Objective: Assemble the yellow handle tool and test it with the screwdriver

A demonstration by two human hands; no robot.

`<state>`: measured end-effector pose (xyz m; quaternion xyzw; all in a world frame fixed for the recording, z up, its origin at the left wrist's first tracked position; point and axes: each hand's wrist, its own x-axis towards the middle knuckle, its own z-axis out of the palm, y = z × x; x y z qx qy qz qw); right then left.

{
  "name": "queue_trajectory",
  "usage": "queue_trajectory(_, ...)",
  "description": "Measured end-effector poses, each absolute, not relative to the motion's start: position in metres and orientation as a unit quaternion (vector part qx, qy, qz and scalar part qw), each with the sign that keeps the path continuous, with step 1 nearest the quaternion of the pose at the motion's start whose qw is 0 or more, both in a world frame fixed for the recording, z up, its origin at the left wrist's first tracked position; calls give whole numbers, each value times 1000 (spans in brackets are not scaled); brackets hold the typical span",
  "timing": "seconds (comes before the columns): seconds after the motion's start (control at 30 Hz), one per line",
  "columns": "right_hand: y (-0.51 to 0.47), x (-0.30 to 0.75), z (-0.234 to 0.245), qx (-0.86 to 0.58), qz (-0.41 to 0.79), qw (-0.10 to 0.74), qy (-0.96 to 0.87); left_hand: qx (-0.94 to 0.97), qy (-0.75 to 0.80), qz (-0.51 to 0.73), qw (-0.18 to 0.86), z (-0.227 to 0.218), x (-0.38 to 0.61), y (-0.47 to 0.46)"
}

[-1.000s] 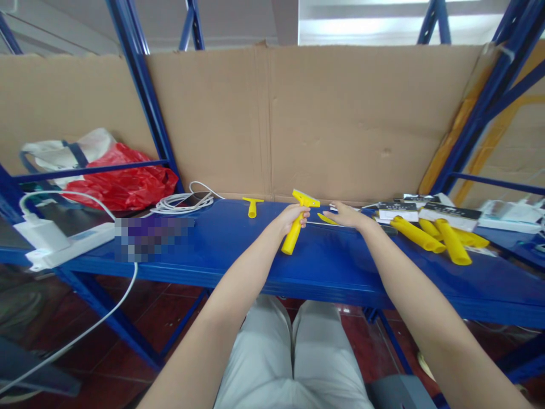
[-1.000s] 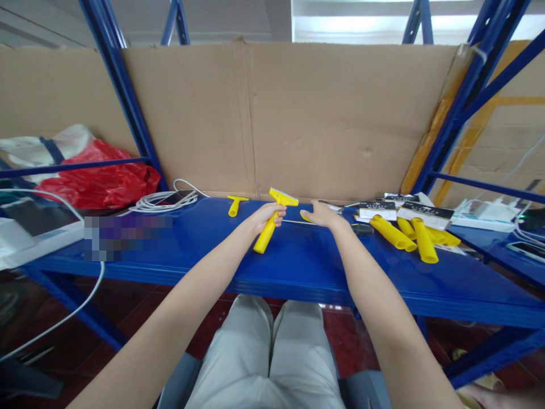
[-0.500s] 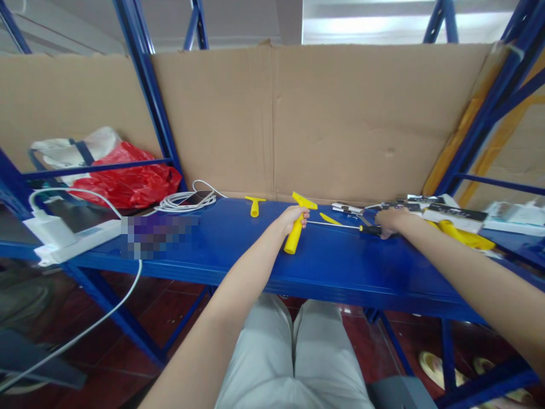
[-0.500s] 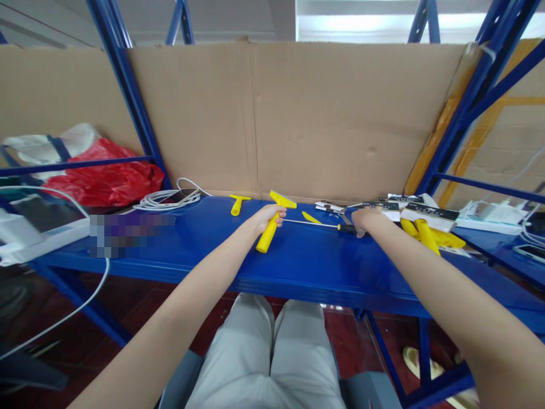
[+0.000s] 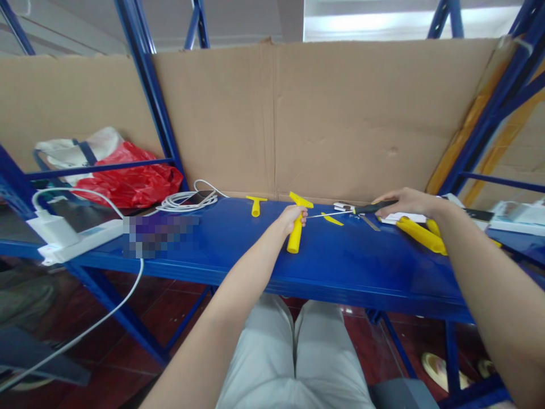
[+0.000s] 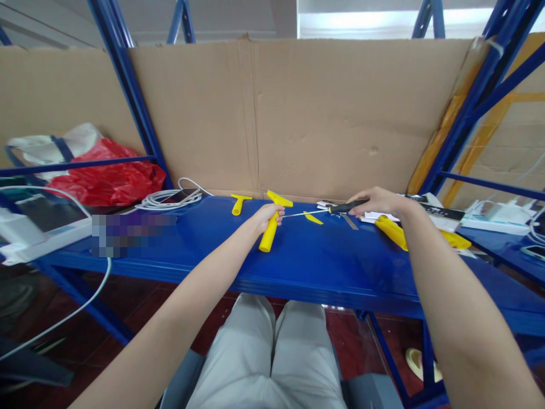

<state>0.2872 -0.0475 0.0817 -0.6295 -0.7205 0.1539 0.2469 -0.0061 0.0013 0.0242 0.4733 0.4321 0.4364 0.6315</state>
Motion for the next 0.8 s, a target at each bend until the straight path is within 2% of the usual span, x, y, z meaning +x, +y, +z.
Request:
queue_trajectory(0.07, -50, 285, 80, -606, 221, 401, -651, 471, 432, 441, 631, 24, -6, 1)
queue_trajectory(0.17, -43, 275, 65, -525, 245, 620, -529, 465, 430, 450, 630, 24, -6, 1)
queue_trajectory(0.27, -35, 262, 49, -479, 236, 731, -425, 462, 429, 452, 631, 25, -6, 0)
queue_trajectory(0.47, -45, 250, 48, -487, 237, 785, -301, 459, 427, 444, 640, 26, -7, 0)
queue_trajectory(0.63, -57, 248, 53, -503, 258, 780, -268, 453, 446, 435, 637, 23, -8, 5)
queue_trajectory(0.8, -55, 258, 51, -498, 226, 802, -242, 449, 482, 409, 631, 19, -11, 10)
